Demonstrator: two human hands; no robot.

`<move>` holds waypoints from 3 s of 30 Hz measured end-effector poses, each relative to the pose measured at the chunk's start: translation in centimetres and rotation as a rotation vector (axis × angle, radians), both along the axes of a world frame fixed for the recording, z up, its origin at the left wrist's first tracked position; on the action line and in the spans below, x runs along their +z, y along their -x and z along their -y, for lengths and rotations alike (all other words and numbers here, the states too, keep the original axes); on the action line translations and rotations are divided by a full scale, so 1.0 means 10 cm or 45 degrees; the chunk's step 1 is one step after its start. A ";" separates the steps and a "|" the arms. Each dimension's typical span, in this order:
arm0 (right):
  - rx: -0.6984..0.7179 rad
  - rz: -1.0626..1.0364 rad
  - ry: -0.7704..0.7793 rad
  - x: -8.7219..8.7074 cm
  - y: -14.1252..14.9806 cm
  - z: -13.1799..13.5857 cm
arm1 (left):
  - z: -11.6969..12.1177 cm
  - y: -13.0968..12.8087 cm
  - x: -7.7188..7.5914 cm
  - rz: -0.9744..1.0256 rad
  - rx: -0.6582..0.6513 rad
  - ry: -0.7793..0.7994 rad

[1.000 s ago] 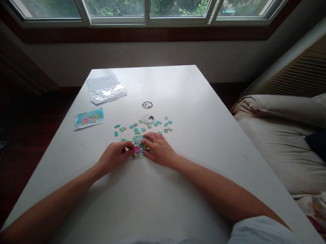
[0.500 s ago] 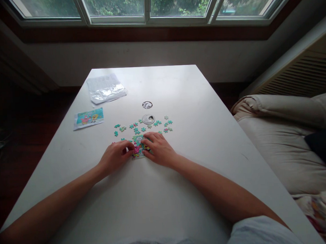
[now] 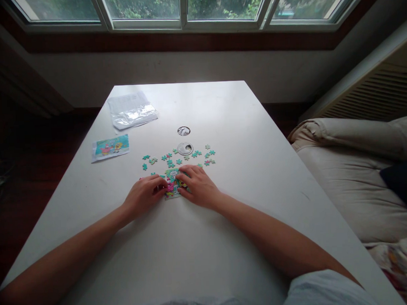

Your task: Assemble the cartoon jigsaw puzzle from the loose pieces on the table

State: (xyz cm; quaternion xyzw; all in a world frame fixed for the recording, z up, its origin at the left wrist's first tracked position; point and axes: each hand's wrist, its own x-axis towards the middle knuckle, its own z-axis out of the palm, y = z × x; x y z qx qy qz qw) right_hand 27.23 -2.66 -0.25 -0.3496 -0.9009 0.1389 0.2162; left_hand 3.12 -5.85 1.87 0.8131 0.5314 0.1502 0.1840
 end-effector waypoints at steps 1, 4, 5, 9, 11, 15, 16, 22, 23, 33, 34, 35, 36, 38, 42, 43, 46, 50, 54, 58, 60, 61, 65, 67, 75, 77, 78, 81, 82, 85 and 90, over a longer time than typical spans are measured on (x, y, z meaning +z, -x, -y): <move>-0.002 0.001 -0.003 0.00 0.00 0.00 | 0.00 0.00 0.00 -0.007 -0.018 -0.010; -0.005 0.008 -0.013 0.00 0.00 0.00 | -0.02 0.01 -0.01 -0.048 -0.091 -0.062; -0.006 0.010 -0.016 0.00 0.00 0.01 | -0.03 0.01 -0.01 -0.070 -0.125 -0.088; 0.003 0.009 -0.011 0.00 0.00 0.01 | -0.05 0.06 0.05 -0.196 -0.310 -0.208; 0.007 -0.003 -0.006 0.00 0.00 0.00 | -0.02 0.08 0.11 -0.280 -0.409 -0.256; 0.011 -0.013 -0.005 0.00 -0.01 0.00 | 0.16 0.04 0.27 -0.488 -0.458 -0.273; 0.010 -0.011 -0.006 0.00 -0.01 0.00 | 0.22 0.01 0.30 -0.528 -0.439 -0.264; 0.008 -0.003 -0.016 -0.01 -0.01 0.00 | 0.44 -0.14 0.35 -0.669 -0.355 -0.186; 0.010 -0.004 -0.018 -0.01 -0.01 0.00 | 0.45 -0.15 0.34 -0.680 -0.344 -0.174; 0.006 -0.017 -0.020 -0.01 0.00 0.00 | 0.39 -0.11 0.38 -0.688 -0.390 -0.125; 0.004 -0.015 -0.019 -0.01 0.00 0.00 | 0.37 -0.09 0.39 -0.671 -0.404 -0.108; 0.003 -0.010 -0.018 -0.01 0.00 0.00 | 0.35 -0.06 0.40 -0.652 -0.417 -0.092; 0.002 -0.007 -0.018 -0.01 0.00 0.00 | 0.33 -0.03 0.41 -0.629 -0.433 -0.076; 0.005 -0.003 -0.018 -0.01 -0.01 0.00 | 0.29 0.03 0.44 -0.591 -0.464 -0.056; 0.008 -0.005 -0.011 -0.01 -0.01 -0.01 | 0.27 0.07 0.48 -0.570 -0.470 -0.047; 0.007 -0.008 -0.010 -0.01 -0.01 -0.01 | 0.27 0.06 0.48 -0.572 -0.460 -0.048; 0.008 -0.016 -0.010 -0.02 -0.01 -0.01 | 0.25 0.05 0.48 -0.552 -0.449 -0.058; 0.010 -0.012 -0.014 -0.02 -0.01 -0.01 | 0.14 0.13 0.44 -0.496 -0.415 -0.075; 0.013 -0.006 -0.009 -0.03 -0.02 -0.01 | 0.00 0.30 0.47 -0.561 -0.132 -0.181; 0.013 -0.006 0.004 -0.03 -0.02 -0.01 | -0.08 0.48 0.57 -0.633 0.025 -0.135; 0.012 -0.005 0.006 -0.03 -0.02 -0.01 | -0.12 0.57 0.59 -0.658 -0.022 -0.042; 0.012 -0.006 0.006 -0.02 -0.02 -0.01 | -0.14 0.61 0.58 -0.651 -0.068 -0.009; 0.014 -0.007 0.011 -0.02 -0.01 -0.01 | -0.23 0.73 0.50 -0.582 -0.179 0.048; 0.012 -0.010 0.011 -0.02 -0.01 -0.01 | -0.27 0.75 0.47 -0.551 -0.203 0.058; 0.015 -0.016 0.013 -0.02 -0.02 -0.01 | -0.34 0.79 0.42 -0.342 -0.136 0.218; 0.014 -0.015 0.019 -0.02 -0.02 -0.01 | -0.35 0.81 0.40 -0.307 -0.106 0.233; 0.014 -0.015 0.019 -0.02 -0.02 -0.01 | -0.35 0.82 0.40 -0.295 -0.101 0.243; 0.016 -0.014 0.017 -0.02 -0.02 -0.01 | -0.37 0.84 0.39 -0.258 -0.120 0.278; 0.015 -0.014 0.014 -0.02 -0.02 -0.01 | -0.37 0.85 0.38 -0.246 -0.129 0.286; 0.018 -0.004 0.008 -0.01 -0.02 -0.01 | -0.38 0.86 0.38 -0.219 -0.141 0.282; 0.017 0.003 -0.001 -0.03 -0.02 -0.01 | -0.38 0.86 0.38 -0.203 -0.152 0.297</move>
